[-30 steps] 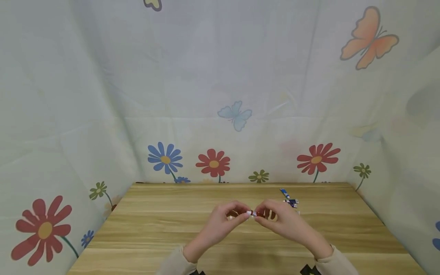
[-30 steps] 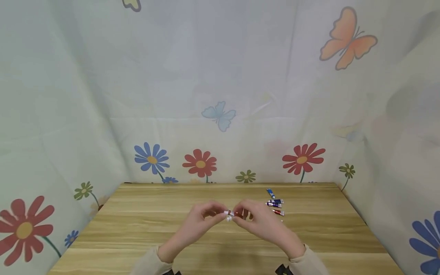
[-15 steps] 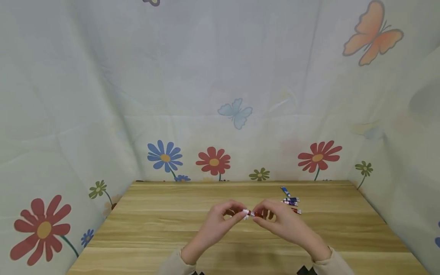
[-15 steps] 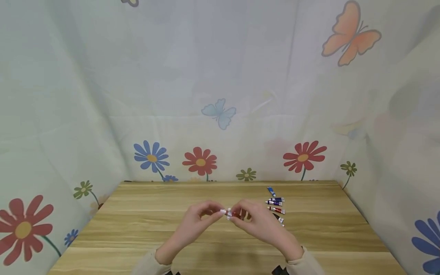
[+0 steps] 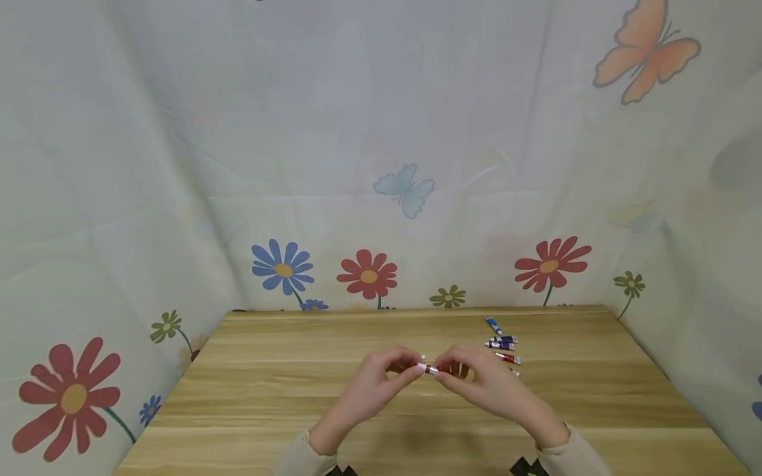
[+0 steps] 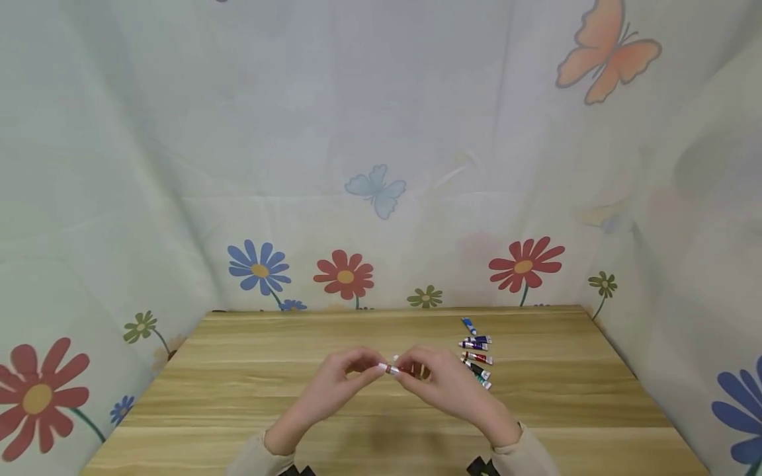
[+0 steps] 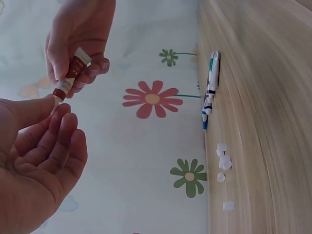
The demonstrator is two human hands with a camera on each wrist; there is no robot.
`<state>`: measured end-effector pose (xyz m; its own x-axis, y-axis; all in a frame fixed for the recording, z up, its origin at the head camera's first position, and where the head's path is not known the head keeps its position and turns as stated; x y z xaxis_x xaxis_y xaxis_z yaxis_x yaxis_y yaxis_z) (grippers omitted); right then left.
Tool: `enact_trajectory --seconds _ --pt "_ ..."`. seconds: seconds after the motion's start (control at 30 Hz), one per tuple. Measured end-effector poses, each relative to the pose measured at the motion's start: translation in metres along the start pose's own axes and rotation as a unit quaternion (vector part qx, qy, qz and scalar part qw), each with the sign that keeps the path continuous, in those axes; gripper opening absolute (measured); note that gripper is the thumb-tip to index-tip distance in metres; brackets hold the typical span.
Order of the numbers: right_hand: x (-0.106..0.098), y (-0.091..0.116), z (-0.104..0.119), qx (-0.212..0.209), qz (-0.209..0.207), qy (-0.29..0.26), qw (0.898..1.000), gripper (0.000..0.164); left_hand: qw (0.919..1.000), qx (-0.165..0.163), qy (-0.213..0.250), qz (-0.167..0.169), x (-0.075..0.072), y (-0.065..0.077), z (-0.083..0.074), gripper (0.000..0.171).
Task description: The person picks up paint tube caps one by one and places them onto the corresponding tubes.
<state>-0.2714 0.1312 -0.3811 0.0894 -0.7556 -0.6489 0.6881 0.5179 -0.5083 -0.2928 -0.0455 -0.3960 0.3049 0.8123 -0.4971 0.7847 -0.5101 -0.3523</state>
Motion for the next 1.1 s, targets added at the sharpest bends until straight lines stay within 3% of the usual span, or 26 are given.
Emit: enact_trajectory --seconds 0.23,0.4,0.57,0.83,0.97,1.1 --pt "0.001 0.003 -0.002 0.004 -0.002 -0.025 1.0 0.012 1.0 -0.004 0.007 0.002 0.001 0.002 -0.004 0.016" --pt "0.002 0.003 -0.003 0.032 0.001 -0.034 0.999 0.015 0.9999 0.003 0.007 -0.014 0.002 0.002 -0.005 0.016" --pt "0.002 0.0 -0.004 0.058 -0.004 -0.045 0.997 0.018 0.9989 -0.015 0.012 -0.044 0.0 0.002 -0.003 0.015" --pt "-0.001 -0.001 0.01 0.004 -0.065 -0.053 0.996 0.018 0.9944 -0.026 0.024 -0.1 -0.006 0.004 -0.002 0.017" --pt "-0.003 0.0 0.017 -0.018 -0.097 -0.037 0.994 0.019 0.9946 -0.019 0.027 -0.098 -0.006 0.004 -0.006 0.017" --pt "-0.003 0.001 0.016 -0.011 -0.091 -0.052 0.994 0.018 0.9958 0.001 0.033 -0.086 -0.004 0.005 -0.011 0.014"
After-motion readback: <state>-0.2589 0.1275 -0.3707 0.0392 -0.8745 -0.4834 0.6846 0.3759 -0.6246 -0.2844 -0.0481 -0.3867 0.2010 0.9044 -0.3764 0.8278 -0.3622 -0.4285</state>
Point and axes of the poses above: each hand's wrist, its own y-axis away from the middle knuckle, its own x-axis out of the palm, z = x × y, the point moved 6 cm from there along -y, towards the middle knuckle
